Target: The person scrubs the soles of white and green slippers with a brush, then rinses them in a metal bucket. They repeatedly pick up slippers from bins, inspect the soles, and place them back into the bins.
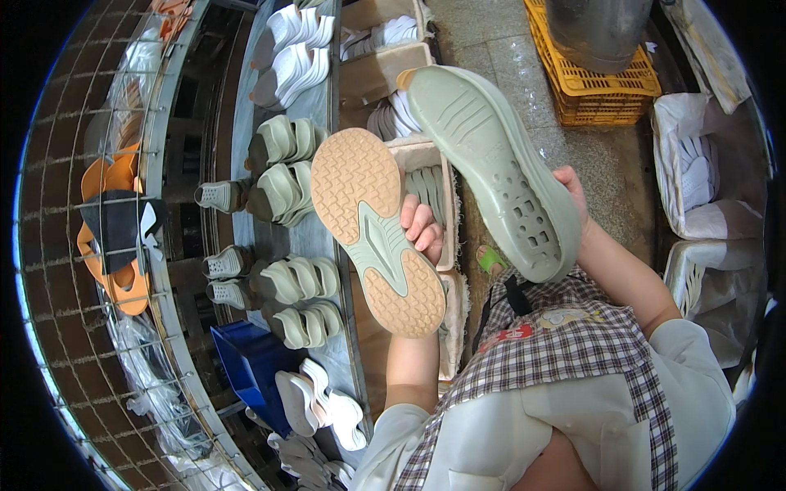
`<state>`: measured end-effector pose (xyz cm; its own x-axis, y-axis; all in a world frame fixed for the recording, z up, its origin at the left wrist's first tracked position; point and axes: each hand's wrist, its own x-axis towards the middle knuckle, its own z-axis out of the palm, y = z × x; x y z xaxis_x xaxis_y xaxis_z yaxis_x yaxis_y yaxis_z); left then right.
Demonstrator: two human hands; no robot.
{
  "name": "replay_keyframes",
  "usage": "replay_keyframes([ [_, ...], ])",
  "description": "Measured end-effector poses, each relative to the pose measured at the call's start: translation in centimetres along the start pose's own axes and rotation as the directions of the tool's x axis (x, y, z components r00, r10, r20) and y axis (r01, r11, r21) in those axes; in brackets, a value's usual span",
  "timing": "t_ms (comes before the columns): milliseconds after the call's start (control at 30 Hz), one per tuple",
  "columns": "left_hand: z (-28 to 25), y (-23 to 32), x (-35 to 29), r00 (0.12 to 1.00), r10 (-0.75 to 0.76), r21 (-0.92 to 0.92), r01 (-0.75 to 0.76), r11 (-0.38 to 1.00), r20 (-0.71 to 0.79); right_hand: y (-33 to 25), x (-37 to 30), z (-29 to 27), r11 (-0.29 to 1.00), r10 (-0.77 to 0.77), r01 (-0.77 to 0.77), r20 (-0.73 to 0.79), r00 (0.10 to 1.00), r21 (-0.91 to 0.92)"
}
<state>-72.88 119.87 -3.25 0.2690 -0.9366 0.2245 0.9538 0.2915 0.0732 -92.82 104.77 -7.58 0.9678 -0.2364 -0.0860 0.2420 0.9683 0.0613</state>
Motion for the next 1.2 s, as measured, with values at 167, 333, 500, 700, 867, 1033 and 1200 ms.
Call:
replay_keyframes([
  [167, 0.5, 0.0, 0.3, 0.999, 0.033, -0.007, -0.033, 0.999, -0.026, 0.1, 0.2, -0.2, 0.999, 0.043, -0.043, -0.013, 0.999, 0.007],
  [333, 0.2, 0.4, 0.0, 0.998, 0.048, -0.002, -0.049, 0.999, -0.041, 0.4, 0.6, 0.0, 0.998, 0.0, -0.004, -0.055, 0.999, -0.065],
  [500, 0.0, 1.5, 0.0, 0.998, 0.019, 0.052, -0.016, 0.998, -0.061, 0.5, 1.4, 0.3, 0.999, 0.027, -0.025, 0.076, 0.997, -0.022],
  [700, 0.7, 0.4, 0.6, 0.945, 0.224, 0.458, -0.093, 0.884, -0.24, 1.4, 2.4, 0.6, 0.911, -0.119, 0.115, 0.014, 0.993, -0.396],
  [867, 1.6, -1.4, 2.4, 0.781, 0.131, 0.589, 0.338, 0.734, -0.611, 2.7, 3.6, 0.3, 0.705, -0.122, 0.052, -0.049, 0.991, -0.708],
  [1033, 2.3, -2.4, 4.7, 0.789, 0.304, 0.792, 0.341, 0.507, -0.534, 1.5, 4.5, 0.1, 0.794, 0.027, -0.064, -0.07, 0.997, -0.604],
  [1200, 2.2, -2.1, 5.1, 0.788, 0.272, 0.784, 0.38, 0.491, -0.552, 0.5, 4.9, 0.7, 0.758, 0.042, -0.039, -0.012, 0.999, -0.652],
])
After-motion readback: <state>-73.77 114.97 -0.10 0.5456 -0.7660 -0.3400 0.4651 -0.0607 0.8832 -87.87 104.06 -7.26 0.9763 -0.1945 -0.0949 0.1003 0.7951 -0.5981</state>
